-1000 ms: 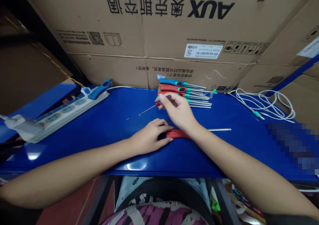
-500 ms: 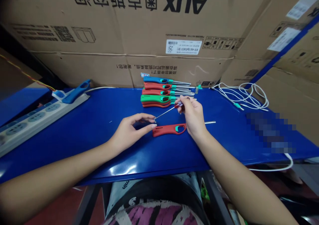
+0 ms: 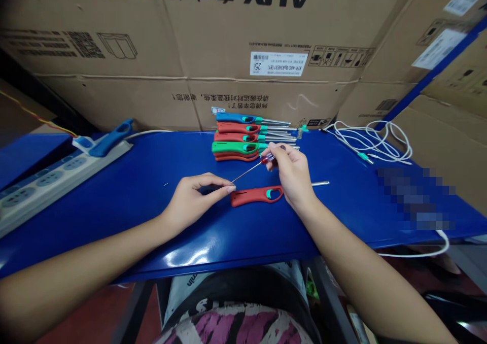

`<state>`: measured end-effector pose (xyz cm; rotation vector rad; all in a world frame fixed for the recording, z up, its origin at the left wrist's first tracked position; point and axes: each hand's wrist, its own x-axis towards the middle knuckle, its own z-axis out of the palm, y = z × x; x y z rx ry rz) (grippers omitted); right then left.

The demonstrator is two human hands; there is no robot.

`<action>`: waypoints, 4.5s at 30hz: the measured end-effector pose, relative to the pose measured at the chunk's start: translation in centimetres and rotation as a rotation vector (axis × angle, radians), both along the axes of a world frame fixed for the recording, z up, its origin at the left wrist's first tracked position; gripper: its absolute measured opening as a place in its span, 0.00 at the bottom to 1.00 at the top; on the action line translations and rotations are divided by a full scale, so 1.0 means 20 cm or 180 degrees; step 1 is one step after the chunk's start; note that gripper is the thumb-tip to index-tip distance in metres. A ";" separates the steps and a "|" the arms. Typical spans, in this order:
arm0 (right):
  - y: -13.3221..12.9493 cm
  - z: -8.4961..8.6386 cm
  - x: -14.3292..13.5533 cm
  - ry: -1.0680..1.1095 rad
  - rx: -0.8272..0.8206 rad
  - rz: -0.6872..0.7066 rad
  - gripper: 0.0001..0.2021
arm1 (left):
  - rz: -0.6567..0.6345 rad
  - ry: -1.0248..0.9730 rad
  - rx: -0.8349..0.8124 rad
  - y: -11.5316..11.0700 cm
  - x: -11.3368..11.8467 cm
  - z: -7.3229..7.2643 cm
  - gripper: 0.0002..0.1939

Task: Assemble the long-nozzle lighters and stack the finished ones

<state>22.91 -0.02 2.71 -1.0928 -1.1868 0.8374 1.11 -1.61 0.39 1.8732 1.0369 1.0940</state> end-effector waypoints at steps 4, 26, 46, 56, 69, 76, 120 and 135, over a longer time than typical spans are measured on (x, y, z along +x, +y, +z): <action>0.00 0.00 0.00 -0.0072 0.0079 0.0044 0.11 | -0.0022 0.0089 0.0047 0.00 0.00 -0.01 0.05; -0.09 0.10 0.00 -0.2017 0.1183 0.1208 0.10 | -0.0784 0.1661 0.1320 -0.01 -0.03 0.00 0.06; -0.14 0.22 -0.13 -0.2873 0.1779 0.1584 0.05 | -0.0667 0.1888 0.1532 -0.03 -0.03 0.02 0.07; -0.13 0.16 -0.12 -0.2829 0.2396 0.0945 0.10 | -0.0527 0.1610 0.1721 -0.03 -0.03 0.01 0.07; -0.14 0.14 -0.12 -0.2674 0.2140 0.1243 0.21 | -0.0505 0.1458 0.1600 -0.02 -0.04 0.00 0.07; -0.12 0.09 -0.12 -0.2292 0.2130 0.0628 0.21 | -0.0421 0.1037 0.1096 -0.01 -0.03 0.01 0.07; -0.05 0.03 -0.12 -0.2086 0.1837 0.0640 0.17 | -0.0671 0.1296 0.0880 0.02 -0.02 -0.05 0.16; -0.06 0.03 -0.11 -0.2250 0.1938 0.0709 0.17 | -0.0684 0.1382 0.0862 0.02 -0.02 -0.05 0.13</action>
